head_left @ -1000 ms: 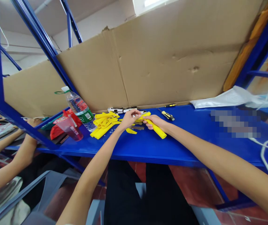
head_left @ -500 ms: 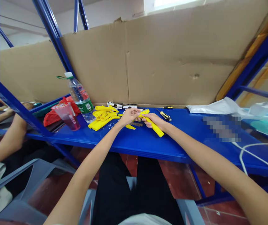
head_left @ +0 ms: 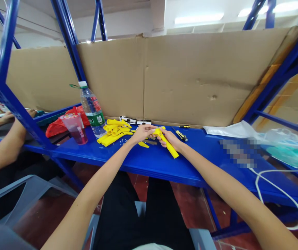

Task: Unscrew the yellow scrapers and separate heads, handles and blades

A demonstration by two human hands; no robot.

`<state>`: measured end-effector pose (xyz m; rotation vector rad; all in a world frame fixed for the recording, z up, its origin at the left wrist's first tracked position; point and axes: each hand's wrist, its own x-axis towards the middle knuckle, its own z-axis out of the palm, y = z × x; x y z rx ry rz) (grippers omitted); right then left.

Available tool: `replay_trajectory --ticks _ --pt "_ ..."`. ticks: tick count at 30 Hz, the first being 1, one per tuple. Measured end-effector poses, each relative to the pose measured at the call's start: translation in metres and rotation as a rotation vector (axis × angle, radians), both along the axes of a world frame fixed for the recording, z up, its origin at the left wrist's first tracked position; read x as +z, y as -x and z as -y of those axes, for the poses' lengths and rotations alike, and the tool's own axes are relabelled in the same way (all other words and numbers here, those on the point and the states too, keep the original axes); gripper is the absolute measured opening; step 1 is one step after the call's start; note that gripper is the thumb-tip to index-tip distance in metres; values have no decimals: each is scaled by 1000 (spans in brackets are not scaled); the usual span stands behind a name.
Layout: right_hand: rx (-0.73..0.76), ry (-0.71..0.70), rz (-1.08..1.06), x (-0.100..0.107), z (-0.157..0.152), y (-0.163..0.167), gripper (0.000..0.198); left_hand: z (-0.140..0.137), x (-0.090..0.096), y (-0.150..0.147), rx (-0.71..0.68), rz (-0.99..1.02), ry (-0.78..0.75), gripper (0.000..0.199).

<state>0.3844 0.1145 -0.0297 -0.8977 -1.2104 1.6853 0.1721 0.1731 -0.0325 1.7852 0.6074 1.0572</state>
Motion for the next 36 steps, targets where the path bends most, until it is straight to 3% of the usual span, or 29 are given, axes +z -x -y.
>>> replay_trajectory --ticks 19,26,36 --pt "12 7 8 -1 -2 -1 39 -1 -2 2 -29 2 -28 56" --pt "15 31 3 2 -1 1 32 -2 -3 2 -29 20 -23 59" --pt "66 3 -49 8 6 -1 46 1 0 2 -31 23 -32 51"
